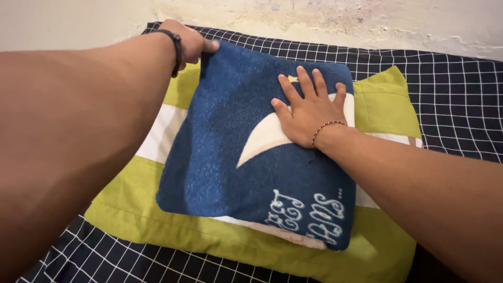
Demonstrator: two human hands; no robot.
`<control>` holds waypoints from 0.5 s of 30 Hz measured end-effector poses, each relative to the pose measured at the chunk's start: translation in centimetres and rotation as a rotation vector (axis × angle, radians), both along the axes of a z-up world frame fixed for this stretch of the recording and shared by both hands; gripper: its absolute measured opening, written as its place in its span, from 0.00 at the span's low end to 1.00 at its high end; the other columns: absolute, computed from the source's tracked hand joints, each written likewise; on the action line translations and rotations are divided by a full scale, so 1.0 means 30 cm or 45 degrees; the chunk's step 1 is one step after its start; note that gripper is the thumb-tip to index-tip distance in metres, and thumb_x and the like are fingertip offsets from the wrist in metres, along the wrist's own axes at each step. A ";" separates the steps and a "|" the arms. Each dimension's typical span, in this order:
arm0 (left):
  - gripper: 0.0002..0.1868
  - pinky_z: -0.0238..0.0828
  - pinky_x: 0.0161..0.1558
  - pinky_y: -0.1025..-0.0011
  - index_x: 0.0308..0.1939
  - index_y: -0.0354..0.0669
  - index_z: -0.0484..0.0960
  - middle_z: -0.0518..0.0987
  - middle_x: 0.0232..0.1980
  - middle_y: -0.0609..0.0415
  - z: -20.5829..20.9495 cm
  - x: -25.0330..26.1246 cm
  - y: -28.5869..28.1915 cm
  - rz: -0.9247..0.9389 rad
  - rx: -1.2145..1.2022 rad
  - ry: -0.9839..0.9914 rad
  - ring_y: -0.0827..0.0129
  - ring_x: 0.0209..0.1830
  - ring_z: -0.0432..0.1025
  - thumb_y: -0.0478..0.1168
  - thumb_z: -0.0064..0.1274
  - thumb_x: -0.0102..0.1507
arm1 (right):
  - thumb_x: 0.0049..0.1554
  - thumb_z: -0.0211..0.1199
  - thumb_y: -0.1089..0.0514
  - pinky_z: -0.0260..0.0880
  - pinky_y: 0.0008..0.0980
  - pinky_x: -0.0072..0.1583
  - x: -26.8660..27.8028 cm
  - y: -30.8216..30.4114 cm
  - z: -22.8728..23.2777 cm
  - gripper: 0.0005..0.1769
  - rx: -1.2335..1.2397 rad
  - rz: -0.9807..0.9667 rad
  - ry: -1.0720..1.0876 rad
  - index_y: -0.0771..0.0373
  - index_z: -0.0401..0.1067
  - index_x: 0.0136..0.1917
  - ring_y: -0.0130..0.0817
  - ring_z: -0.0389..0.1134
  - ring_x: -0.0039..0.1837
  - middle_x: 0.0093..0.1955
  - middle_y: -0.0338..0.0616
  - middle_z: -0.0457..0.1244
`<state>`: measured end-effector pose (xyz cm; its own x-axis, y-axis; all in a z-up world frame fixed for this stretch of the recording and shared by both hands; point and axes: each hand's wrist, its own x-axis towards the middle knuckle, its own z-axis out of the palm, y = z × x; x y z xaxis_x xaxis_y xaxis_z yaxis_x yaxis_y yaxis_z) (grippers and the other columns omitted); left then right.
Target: Fold a blue blanket and place it neatly on top of a pillow on a bed.
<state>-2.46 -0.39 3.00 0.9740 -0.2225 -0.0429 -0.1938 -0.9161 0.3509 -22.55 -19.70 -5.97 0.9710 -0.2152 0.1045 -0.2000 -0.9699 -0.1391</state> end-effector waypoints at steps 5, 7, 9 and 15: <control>0.25 0.64 0.26 0.67 0.40 0.40 0.82 0.79 0.31 0.55 0.001 0.008 0.002 0.271 -0.352 0.144 0.70 0.23 0.68 0.60 0.63 0.62 | 0.62 0.33 0.32 0.24 0.68 0.74 0.000 0.005 -0.002 0.38 0.001 0.002 -0.014 0.38 0.40 0.82 0.44 0.26 0.85 0.86 0.40 0.30; 0.21 0.63 0.26 0.68 0.40 0.42 0.82 0.79 0.31 0.56 -0.030 0.092 -0.011 0.267 -0.419 0.213 0.70 0.24 0.69 0.58 0.61 0.64 | 0.62 0.34 0.32 0.24 0.68 0.74 -0.001 0.003 -0.004 0.38 0.008 -0.001 -0.018 0.38 0.40 0.82 0.45 0.27 0.85 0.86 0.40 0.31; 0.16 0.74 0.26 0.73 0.37 0.41 0.82 0.78 0.31 0.55 -0.056 0.179 -0.026 0.224 -0.468 0.250 0.71 0.24 0.73 0.51 0.62 0.65 | 0.62 0.34 0.32 0.25 0.69 0.74 0.000 0.000 -0.009 0.38 -0.012 0.005 -0.039 0.39 0.41 0.83 0.45 0.28 0.85 0.86 0.41 0.32; 0.16 0.50 0.22 0.70 0.33 0.55 0.68 0.63 0.24 0.60 -0.019 0.212 -0.033 0.074 -0.305 0.447 0.72 0.21 0.61 0.49 0.60 0.65 | 0.62 0.35 0.31 0.24 0.70 0.74 0.003 -0.001 -0.011 0.38 -0.007 0.008 -0.040 0.39 0.41 0.82 0.46 0.27 0.85 0.86 0.41 0.31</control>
